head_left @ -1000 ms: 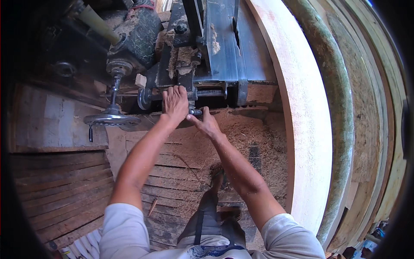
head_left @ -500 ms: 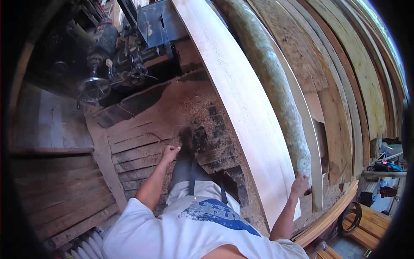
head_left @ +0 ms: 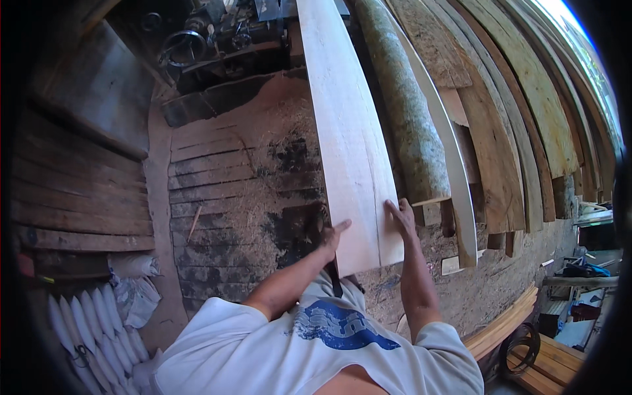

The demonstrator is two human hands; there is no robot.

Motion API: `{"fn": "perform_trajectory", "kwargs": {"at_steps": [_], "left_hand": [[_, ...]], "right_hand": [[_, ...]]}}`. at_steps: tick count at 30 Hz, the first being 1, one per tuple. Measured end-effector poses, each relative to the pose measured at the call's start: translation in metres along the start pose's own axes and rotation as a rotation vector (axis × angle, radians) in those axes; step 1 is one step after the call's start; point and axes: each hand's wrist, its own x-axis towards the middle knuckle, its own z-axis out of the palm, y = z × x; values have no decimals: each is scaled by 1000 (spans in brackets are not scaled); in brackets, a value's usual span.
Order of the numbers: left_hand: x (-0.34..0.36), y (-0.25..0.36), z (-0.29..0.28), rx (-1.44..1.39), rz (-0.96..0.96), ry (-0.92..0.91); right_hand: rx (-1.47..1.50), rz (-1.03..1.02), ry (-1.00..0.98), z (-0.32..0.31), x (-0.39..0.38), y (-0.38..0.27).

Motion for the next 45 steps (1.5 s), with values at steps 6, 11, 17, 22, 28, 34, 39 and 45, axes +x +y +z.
{"fn": "perform_trajectory", "kwargs": {"at_steps": [6,11,17,22,28,34,39,45], "left_hand": [[-8,13,-105,104,152,-15],[-83,-67,-177,180,129,30],[-225,-290,-180,74,146,-20],[-363,-452,-182,-118,41,-17],[-490,-605,-191,-96,109,75],[-591,-733,-246,-115,55,38],[-681,-818,-283,-69,53,132],[-833,-837,-349,-3,32,155]], "right_hand": [[627,189,-394,85,-67,9],[641,248,-518,116,-179,51],[547,279,-427,55,-366,198],[455,350,-353,-13,-547,252],[360,444,-336,-76,-724,308],[757,336,-498,-64,-812,359],[677,296,-538,-58,-875,348],[626,167,-389,-3,-1026,381]]}}
